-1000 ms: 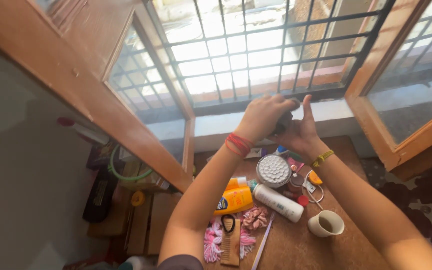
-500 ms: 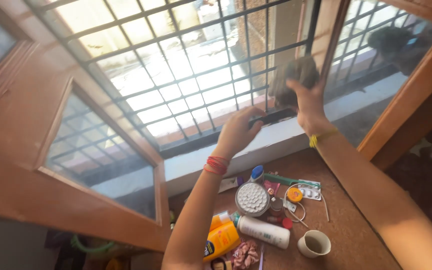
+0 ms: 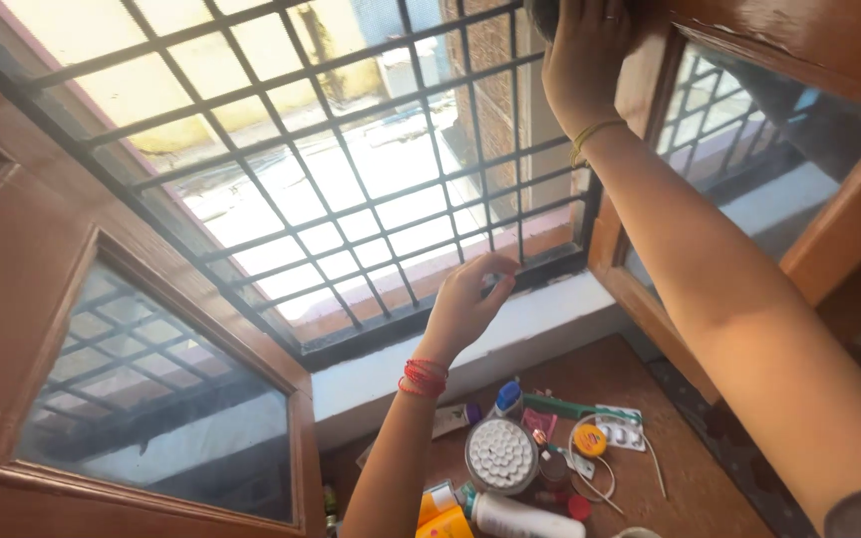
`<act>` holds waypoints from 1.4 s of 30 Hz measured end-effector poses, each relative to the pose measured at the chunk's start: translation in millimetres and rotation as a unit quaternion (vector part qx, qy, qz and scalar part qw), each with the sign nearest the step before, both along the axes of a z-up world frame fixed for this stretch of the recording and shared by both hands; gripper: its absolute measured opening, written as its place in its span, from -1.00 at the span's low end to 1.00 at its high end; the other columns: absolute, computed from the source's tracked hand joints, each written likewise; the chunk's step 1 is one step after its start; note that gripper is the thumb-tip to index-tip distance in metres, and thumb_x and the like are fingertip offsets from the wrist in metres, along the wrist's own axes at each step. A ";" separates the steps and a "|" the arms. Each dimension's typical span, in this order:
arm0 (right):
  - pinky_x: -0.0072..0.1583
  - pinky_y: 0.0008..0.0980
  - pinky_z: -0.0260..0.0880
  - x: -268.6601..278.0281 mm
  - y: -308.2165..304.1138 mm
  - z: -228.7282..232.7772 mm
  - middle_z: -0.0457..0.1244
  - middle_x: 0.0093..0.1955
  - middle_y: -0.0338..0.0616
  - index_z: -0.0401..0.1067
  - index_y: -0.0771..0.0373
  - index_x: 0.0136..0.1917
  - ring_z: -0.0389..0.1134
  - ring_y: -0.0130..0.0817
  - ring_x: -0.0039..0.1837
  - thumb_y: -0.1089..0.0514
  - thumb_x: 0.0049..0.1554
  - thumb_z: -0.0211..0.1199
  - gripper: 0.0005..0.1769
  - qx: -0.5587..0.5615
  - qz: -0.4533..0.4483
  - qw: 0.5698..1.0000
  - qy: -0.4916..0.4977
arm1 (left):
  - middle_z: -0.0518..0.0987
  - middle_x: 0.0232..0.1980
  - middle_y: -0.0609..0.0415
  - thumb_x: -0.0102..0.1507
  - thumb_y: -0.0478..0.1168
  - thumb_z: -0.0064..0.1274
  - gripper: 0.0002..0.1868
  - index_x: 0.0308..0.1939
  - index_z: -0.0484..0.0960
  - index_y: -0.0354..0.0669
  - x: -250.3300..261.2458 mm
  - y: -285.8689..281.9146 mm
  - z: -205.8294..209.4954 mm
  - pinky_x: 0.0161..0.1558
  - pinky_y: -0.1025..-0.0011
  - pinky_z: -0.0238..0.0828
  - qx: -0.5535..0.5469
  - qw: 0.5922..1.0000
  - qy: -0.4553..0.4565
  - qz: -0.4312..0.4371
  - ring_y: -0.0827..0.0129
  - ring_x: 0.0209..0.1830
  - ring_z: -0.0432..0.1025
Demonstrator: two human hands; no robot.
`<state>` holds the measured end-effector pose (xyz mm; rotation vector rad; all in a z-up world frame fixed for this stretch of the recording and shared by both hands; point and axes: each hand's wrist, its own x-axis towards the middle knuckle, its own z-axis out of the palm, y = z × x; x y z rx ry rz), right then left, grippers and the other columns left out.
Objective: The recorder is cleaning the metal bars and glass of a window using a cloth.
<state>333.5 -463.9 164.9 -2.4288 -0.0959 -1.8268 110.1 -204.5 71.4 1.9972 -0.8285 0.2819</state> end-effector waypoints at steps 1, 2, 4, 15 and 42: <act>0.43 0.26 0.10 7.5 5.4 1.9 0.12 0.45 0.27 0.21 0.36 0.49 0.07 0.32 0.49 0.29 0.17 0.32 -0.35 0.000 0.007 1.000 -0.002 | 0.70 0.03 0.04 0.31 -0.21 0.06 -0.76 0.03 0.62 -0.15 6.1 4.1 2.9 0.10 0.24 0.48 0.000 1.000 -0.002 0.007 0.20 0.07 0.59; 0.38 0.26 0.13 14.4 11.0 3.5 0.12 0.44 0.24 0.26 0.31 0.47 0.05 0.35 0.49 0.32 0.15 0.34 -0.36 0.015 -0.024 0.999 -0.015 | 0.69 0.04 -0.02 0.30 -0.20 0.07 -0.74 0.05 0.63 -0.16 11.5 8.4 5.4 0.12 0.22 0.46 0.017 0.999 -0.017 0.034 0.14 0.09 0.57; 0.33 0.27 0.15 33.7 19.1 -0.4 0.13 0.43 0.21 0.31 0.26 0.45 0.03 0.37 0.49 0.34 0.13 0.35 -0.37 0.030 -0.047 0.998 -0.027 | 0.67 0.05 -0.08 0.29 -0.19 0.09 -0.72 0.07 0.63 -0.16 32.6 17.8 9.2 0.14 0.19 0.45 0.035 0.996 -0.031 0.071 0.08 0.10 0.55; 0.55 0.08 0.21 0.9 20.0 -36.0 -0.08 0.60 0.21 0.22 -0.02 0.65 -0.02 0.39 0.54 0.38 0.13 0.38 -0.11 -0.041 -0.002 0.998 -0.040 | -0.05 0.71 -0.07 0.33 -0.27 0.01 -0.21 0.64 0.12 -0.16 151.6 21.8 79.9 0.64 -0.23 -0.40 0.282 0.750 -0.413 0.432 0.17 0.73 -0.21; 0.28 0.15 0.42 14.1 -16.6 -61.2 -0.06 0.58 0.16 0.24 0.02 0.59 0.06 0.42 0.51 0.45 0.14 0.34 -0.18 -0.039 -0.108 0.991 0.063 | -0.14 0.70 -0.17 0.22 -0.14 0.03 -0.05 0.65 -0.02 -0.18 114.1 77.6 18.1 0.53 -0.38 -0.51 0.264 0.778 -0.274 0.500 0.00 0.71 -0.25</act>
